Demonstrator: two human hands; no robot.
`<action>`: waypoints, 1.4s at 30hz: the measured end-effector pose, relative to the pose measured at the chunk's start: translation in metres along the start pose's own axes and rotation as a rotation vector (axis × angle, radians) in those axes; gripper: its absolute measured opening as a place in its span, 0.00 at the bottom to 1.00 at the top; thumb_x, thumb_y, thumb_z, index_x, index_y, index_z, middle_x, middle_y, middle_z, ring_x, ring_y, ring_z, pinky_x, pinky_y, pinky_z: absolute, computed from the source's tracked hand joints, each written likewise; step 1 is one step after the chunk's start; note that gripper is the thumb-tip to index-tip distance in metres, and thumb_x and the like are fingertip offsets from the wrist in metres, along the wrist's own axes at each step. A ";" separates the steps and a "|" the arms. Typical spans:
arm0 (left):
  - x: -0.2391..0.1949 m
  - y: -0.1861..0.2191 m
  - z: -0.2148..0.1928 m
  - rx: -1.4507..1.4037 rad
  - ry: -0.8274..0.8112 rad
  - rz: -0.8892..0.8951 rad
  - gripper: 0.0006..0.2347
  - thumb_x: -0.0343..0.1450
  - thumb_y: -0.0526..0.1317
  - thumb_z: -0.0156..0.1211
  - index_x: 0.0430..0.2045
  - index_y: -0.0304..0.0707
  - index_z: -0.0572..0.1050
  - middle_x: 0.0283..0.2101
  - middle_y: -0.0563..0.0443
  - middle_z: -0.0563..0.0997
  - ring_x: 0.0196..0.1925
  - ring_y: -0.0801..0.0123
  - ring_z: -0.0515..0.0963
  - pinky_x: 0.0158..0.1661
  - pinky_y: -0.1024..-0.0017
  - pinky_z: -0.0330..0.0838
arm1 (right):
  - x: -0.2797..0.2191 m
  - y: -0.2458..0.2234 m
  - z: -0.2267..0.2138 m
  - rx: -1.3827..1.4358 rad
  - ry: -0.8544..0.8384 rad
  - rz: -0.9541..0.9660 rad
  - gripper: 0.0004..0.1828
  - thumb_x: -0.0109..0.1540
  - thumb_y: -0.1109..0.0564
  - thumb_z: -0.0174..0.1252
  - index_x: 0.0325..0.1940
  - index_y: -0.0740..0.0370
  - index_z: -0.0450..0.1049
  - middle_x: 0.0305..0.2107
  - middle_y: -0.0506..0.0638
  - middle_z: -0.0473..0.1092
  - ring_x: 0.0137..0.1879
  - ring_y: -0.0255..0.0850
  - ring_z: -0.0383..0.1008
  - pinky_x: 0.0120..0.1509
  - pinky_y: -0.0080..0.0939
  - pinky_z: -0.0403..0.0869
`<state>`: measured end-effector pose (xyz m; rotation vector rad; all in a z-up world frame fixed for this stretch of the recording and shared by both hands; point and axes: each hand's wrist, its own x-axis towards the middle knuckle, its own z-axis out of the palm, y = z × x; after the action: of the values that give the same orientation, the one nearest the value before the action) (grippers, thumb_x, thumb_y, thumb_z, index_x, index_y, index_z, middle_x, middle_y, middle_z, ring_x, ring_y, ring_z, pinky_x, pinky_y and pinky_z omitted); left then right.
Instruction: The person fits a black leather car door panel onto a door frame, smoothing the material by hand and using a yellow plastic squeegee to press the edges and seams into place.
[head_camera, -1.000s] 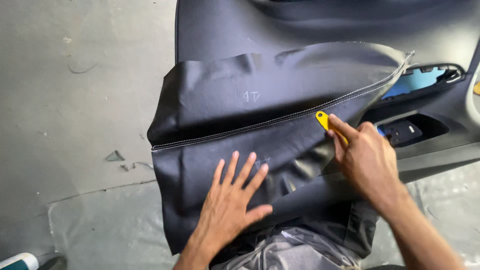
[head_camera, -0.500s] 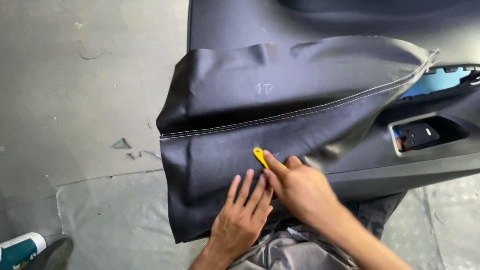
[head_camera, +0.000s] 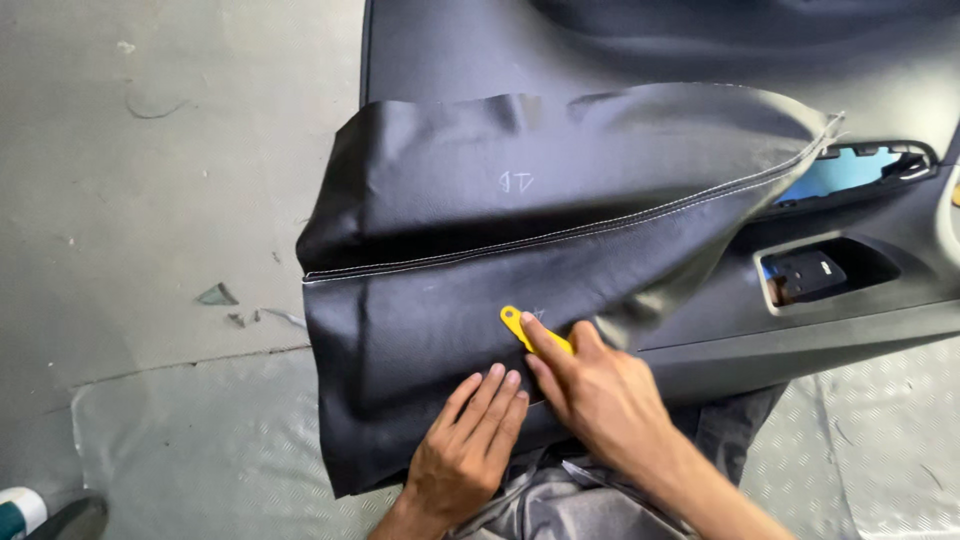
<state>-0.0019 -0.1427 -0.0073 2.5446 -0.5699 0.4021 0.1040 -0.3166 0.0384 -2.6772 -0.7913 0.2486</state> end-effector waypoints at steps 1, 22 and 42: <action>0.000 -0.001 0.001 0.006 0.011 0.002 0.15 0.73 0.34 0.52 0.49 0.21 0.76 0.57 0.32 0.79 0.62 0.46 0.78 0.63 0.52 0.69 | 0.000 0.007 -0.008 0.006 0.034 -0.011 0.26 0.60 0.50 0.61 0.63 0.50 0.74 0.27 0.54 0.67 0.25 0.49 0.72 0.26 0.49 0.71; 0.067 0.023 0.005 -0.154 0.028 -0.128 0.18 0.69 0.39 0.65 0.50 0.25 0.76 0.51 0.40 0.79 0.49 0.53 0.77 0.50 0.60 0.72 | -0.003 0.078 -0.051 0.005 0.180 0.190 0.19 0.69 0.56 0.55 0.65 0.55 0.74 0.31 0.57 0.69 0.31 0.52 0.72 0.37 0.51 0.71; 0.081 0.019 0.037 -0.198 0.152 0.079 0.06 0.72 0.30 0.60 0.37 0.22 0.77 0.51 0.31 0.81 0.60 0.42 0.80 0.62 0.52 0.73 | 0.032 0.070 -0.053 -0.142 0.074 -0.168 0.30 0.52 0.65 0.59 0.60 0.62 0.76 0.44 0.52 0.70 0.46 0.50 0.66 0.54 0.45 0.69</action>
<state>0.0660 -0.2024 0.0004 2.2863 -0.6214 0.5347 0.1786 -0.3687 0.0592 -2.7111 -1.0397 0.0531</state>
